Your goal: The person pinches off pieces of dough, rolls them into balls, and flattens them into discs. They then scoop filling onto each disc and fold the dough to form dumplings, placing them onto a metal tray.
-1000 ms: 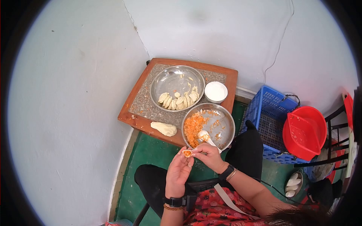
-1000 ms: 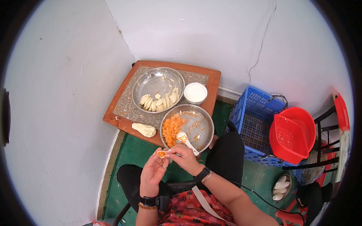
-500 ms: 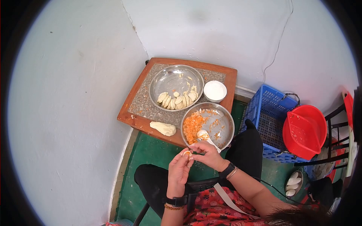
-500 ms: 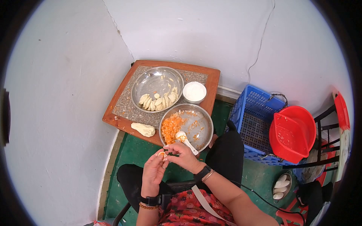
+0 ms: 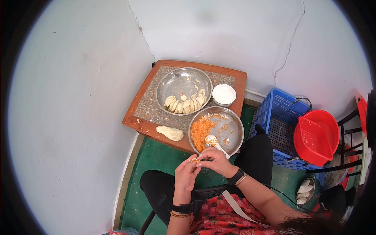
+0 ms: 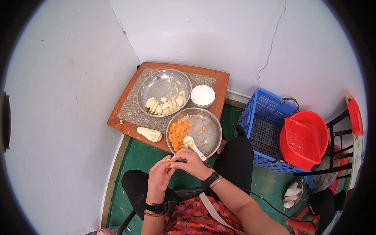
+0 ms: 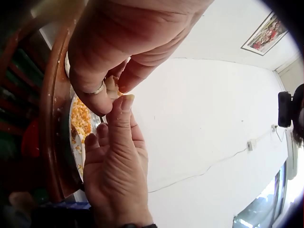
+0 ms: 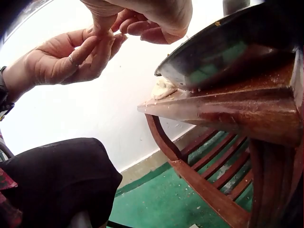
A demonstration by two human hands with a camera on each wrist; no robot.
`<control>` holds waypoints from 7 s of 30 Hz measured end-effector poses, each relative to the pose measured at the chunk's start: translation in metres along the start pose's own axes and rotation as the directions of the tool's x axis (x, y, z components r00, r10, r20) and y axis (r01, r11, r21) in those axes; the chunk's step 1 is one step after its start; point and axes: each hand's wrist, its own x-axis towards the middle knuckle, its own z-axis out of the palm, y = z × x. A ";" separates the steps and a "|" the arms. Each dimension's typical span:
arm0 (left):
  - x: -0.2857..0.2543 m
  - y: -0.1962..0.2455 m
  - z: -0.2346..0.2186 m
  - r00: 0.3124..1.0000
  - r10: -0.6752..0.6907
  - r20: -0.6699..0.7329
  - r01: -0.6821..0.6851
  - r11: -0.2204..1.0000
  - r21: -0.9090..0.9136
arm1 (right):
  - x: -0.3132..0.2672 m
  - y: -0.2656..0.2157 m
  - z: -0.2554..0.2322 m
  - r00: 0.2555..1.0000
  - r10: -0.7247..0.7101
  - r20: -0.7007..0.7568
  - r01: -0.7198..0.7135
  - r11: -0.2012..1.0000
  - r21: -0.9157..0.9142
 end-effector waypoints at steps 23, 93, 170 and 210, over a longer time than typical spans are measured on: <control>0.002 -0.002 0.000 0.999 -0.008 -0.048 0.011 0.997 0.082 | 0.000 0.003 0.004 0.983 -0.182 0.004 0.179 0.967 -0.181; 0.002 -0.001 -0.001 0.998 -0.024 0.050 0.032 0.987 -0.160 | -0.003 0.005 0.007 0.978 -0.194 -0.071 0.186 0.977 -0.106; -0.002 -0.001 0.004 0.998 0.053 -0.026 -0.052 0.999 0.010 | -0.002 0.000 0.001 0.996 -0.075 0.041 0.079 0.991 -0.106; -0.009 0.016 0.001 0.989 -0.093 0.116 0.092 0.996 0.006 | -0.002 0.001 0.001 0.998 -0.055 -0.020 0.056 0.998 0.041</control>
